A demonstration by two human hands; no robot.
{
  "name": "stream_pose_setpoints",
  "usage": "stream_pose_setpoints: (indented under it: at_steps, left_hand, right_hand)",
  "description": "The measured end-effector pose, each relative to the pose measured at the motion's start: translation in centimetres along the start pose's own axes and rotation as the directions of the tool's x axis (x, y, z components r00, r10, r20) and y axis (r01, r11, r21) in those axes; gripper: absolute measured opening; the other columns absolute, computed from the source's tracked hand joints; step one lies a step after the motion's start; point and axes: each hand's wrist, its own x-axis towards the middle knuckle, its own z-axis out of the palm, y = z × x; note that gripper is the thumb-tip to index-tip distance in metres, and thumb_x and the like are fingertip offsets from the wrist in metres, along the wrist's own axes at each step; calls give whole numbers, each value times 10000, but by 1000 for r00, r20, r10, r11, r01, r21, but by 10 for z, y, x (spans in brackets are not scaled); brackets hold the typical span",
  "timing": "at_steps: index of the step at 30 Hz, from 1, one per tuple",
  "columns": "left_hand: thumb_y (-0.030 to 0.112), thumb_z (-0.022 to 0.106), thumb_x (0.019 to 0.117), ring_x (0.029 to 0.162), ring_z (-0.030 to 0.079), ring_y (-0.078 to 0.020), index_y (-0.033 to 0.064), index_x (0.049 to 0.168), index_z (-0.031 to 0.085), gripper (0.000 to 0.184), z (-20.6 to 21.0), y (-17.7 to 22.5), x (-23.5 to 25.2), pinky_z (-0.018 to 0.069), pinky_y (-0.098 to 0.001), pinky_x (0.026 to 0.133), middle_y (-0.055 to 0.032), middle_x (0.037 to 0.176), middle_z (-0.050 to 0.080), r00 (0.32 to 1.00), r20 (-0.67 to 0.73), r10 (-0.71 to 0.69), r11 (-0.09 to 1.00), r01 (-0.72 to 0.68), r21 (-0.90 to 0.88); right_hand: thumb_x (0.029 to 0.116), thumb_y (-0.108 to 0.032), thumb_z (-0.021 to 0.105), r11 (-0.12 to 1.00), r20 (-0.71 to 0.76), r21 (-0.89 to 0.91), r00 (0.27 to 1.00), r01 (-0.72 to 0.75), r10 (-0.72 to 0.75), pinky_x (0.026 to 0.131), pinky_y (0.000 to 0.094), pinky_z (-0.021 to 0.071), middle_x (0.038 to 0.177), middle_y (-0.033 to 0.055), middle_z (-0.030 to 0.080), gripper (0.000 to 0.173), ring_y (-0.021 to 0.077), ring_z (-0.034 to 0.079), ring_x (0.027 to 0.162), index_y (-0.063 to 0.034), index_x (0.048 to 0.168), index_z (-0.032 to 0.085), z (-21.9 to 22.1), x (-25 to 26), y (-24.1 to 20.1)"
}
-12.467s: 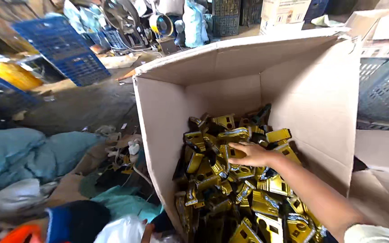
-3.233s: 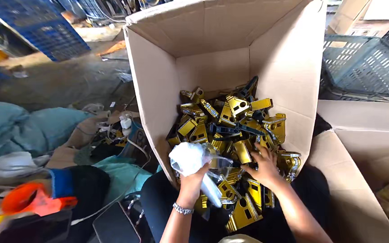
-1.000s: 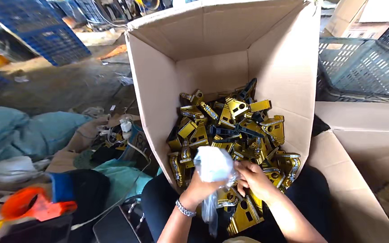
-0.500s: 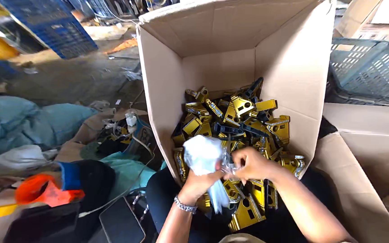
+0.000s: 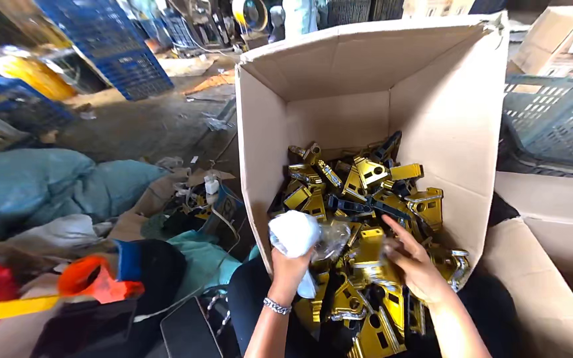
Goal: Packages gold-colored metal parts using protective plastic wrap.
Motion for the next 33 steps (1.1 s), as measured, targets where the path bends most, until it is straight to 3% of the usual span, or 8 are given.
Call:
stream_pose_setpoints:
  at_steps: [4,6,10,13,16,20,25,33]
  left_hand:
    - [90,857,696,996,710,-138,-189,1129,621,567,19,3,2,543,-285,950,-215,1024,728,978,133,159,955,-186,230]
    - [90,861,681,971,718,-152,-189,1097,635,550,28,12,1,544,-289,937,-220,1001,732,967,165,196,937,-234,259]
    - [95,857,640,964,709,-79,-207,1083,616,588,44,16,-4,542,-219,923,-193,992,735,947,170,272,948,-294,122]
    - [-25,787,767,999,686,-79,-123,1209,565,504,60,37,-17,566,-241,928,-112,1061,710,974,199,-103,969,144,-200]
    - [-35,713,873,939,684,-113,-47,1200,560,362,68,60,-14,585,-283,853,-87,1006,696,925,146,-350,823,378,-424]
    - [-18,792,785,999,676,-68,-133,1204,562,492,59,50,-23,560,-237,920,-118,1058,699,983,139,-119,974,143,-176]
    - [172,879,600,1026,698,-264,-175,1057,656,616,54,15,-17,529,-359,976,-248,1030,717,918,240,316,906,-367,209]
    - [79,879,662,1028,678,-111,-248,1196,513,725,63,8,-43,532,-247,963,-232,1079,690,984,101,145,989,-148,25]
  right_hand:
    - [1082,-532,239,856,-98,501,975,-125,199,631,359,623,1239,110,695,571,249,741,904,-166,1505,354,-11,-8,3]
    - [872,-674,642,839,-78,543,992,-43,101,610,307,589,1182,111,715,738,182,717,791,-111,1339,540,-18,-12,-3]
    - [803,-222,838,992,158,52,980,113,-120,675,284,617,1275,25,663,692,118,707,871,-98,1387,487,-21,-4,-44]
    - [839,-213,790,973,152,-215,981,-87,121,706,304,645,1271,68,655,595,140,720,926,-53,1371,578,1,5,-60]
    - [902,-214,742,729,-41,-685,999,-12,-22,941,409,566,1241,196,680,604,251,697,1061,48,1403,528,30,13,-45]
    - [946,-131,672,412,79,-911,975,-13,207,912,554,542,1478,301,474,610,453,676,1066,62,1466,418,53,20,-34]
    - [838,-149,793,645,-13,-753,983,-131,184,1095,510,447,1482,315,443,819,416,525,1320,72,1500,364,44,36,-11]
    - [915,-106,652,987,-111,32,981,-157,160,954,282,525,1307,168,618,645,121,629,1113,33,1499,415,38,19,4]
